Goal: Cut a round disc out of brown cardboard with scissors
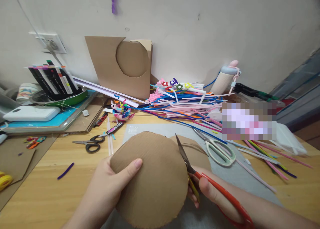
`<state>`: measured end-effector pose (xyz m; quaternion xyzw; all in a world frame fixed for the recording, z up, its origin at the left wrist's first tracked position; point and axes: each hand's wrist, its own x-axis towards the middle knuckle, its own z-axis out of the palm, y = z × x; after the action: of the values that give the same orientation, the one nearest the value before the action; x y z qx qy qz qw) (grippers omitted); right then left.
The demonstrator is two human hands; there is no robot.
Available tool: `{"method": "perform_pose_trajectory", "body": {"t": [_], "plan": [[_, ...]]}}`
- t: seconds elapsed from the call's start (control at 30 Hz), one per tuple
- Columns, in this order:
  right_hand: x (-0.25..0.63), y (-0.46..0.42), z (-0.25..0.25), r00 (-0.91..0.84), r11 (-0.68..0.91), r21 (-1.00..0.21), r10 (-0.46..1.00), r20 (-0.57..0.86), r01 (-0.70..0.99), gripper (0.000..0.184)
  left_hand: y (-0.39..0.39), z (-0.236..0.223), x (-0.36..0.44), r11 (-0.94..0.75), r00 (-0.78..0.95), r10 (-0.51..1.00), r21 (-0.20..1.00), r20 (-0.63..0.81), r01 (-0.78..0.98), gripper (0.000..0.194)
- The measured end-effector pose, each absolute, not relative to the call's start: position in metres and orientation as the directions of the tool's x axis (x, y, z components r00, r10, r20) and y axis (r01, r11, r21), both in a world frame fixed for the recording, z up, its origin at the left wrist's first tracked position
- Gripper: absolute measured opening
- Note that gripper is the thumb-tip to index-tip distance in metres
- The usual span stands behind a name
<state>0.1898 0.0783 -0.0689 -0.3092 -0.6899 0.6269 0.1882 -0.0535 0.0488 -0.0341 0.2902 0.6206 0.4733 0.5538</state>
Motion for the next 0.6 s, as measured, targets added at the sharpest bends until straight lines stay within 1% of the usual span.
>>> {"method": "perform_pose_trajectory", "body": {"t": [0.2,0.33,0.4,0.6], "plan": [[0.189,0.073,-0.073,-0.721,-0.008,-0.986,0.681,-0.126,0.166,0.068,0.049,-0.034,-0.054,0.377,-0.203,0.892,0.912,-0.405,-0.16,0.034],[0.189,0.069,-0.078,-0.694,-0.063,-0.988,0.706,-0.142,0.138,0.068,0.049,-0.034,-0.055,0.374,-0.199,0.895,0.914,-0.4,-0.157,0.034],[0.189,0.068,-0.08,-0.678,-0.094,-0.985,0.715,-0.17,0.147,0.069,0.049,-0.033,-0.055,0.38,-0.206,0.89,0.912,-0.407,-0.157,0.033],[0.195,0.071,-0.09,-0.672,-0.119,-0.975,0.708,-0.217,0.189,0.067,0.049,-0.033,-0.056,0.371,-0.219,0.89,0.915,-0.399,-0.16,0.032]]}}
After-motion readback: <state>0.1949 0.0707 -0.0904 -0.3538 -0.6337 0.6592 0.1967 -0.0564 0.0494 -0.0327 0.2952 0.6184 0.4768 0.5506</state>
